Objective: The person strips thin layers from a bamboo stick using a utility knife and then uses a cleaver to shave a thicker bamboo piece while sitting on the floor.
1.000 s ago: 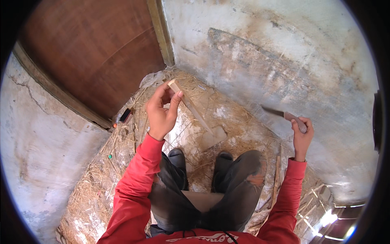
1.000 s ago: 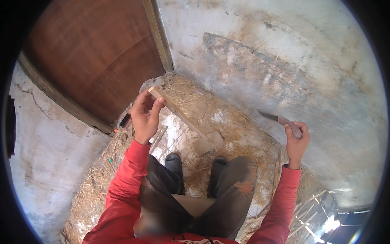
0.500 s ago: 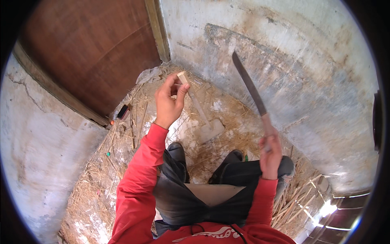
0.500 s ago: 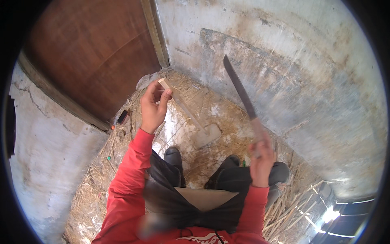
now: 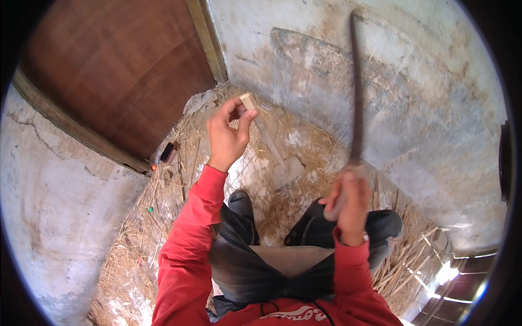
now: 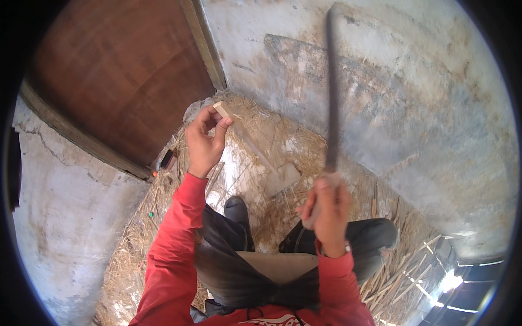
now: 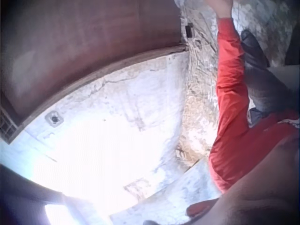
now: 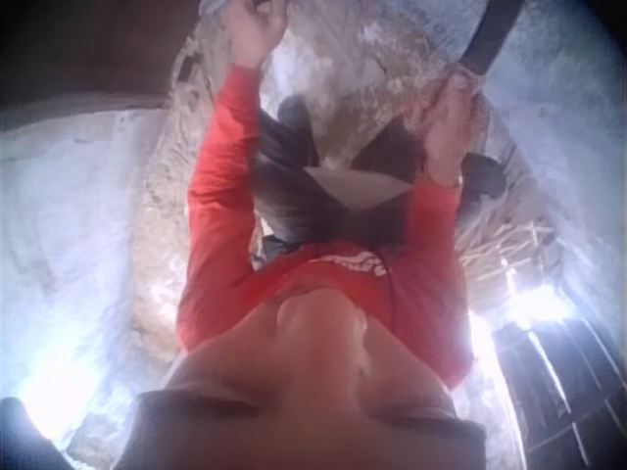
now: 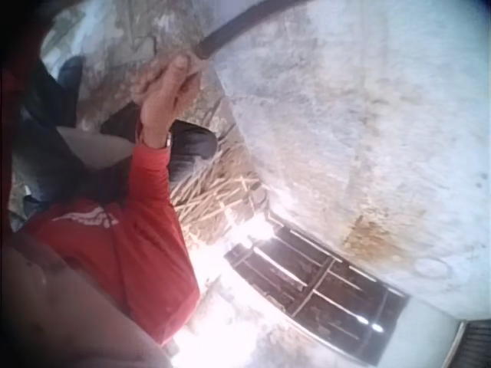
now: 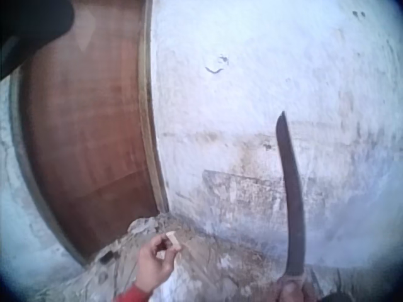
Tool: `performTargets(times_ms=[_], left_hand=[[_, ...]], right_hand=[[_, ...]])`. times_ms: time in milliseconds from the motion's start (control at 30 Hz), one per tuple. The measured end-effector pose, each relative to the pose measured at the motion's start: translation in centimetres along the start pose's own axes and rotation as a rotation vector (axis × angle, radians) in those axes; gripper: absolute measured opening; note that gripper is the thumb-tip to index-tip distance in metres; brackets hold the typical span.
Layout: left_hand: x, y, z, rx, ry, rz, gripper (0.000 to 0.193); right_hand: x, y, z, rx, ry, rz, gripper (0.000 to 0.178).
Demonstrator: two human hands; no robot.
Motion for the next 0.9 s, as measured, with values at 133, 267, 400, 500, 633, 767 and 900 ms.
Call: performTargets(times_ms=[133,267,400,500,633,767,900], left_hand=[[-0.7,-0.6,-0.1,0.007,-0.066,0.001,0.025],[-1.5,-1.1,-1.9,-0.022,-0.098,-0.039,0.023],[-1.3,-1.2,-1.7,0.06,-0.032,-0.035,0.022],[-2.0,-1.4,-2.2,0.064,-0.062,-0.058,0.022],[-2.1,-1.8,-3.7,0.015,-0.068,-0.091,0.022],[-2.5,-2.1,-5.1,-0.001,-0.062,-0.094,0.024],[-2.2,-2.4,-5.1,-0.025,-0.054,-0.049,0.024]], right_hand=[[5.2,1.1,-2.1,0.167,-0.35,0.317,0.026],[-6.9,4.7,0.8,0.205,0.181,-0.078,0.023],[-8.3,5.1,2.7,0.139,0.144,-0.667,0.023],[-3.8,5.3,1.8,0.066,0.029,-0.453,0.028],[3.8,3.5,-0.4,0.158,-0.352,0.157,0.031],[-1.1,4.0,0.0,0.11,-0.07,0.336,0.033],[-14.9,5.0,6.2,-0.003,0.036,-0.895,0.035]])
Point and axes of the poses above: each hand's wrist, its own y-axis away from the middle knuckle, its own z-axis out of the back of the hand, x = y × z, the point moved 2 cm from there along -y, towards the middle knuckle, and after that the axes turned 14 degrees about -z, right-handed, at the moved point
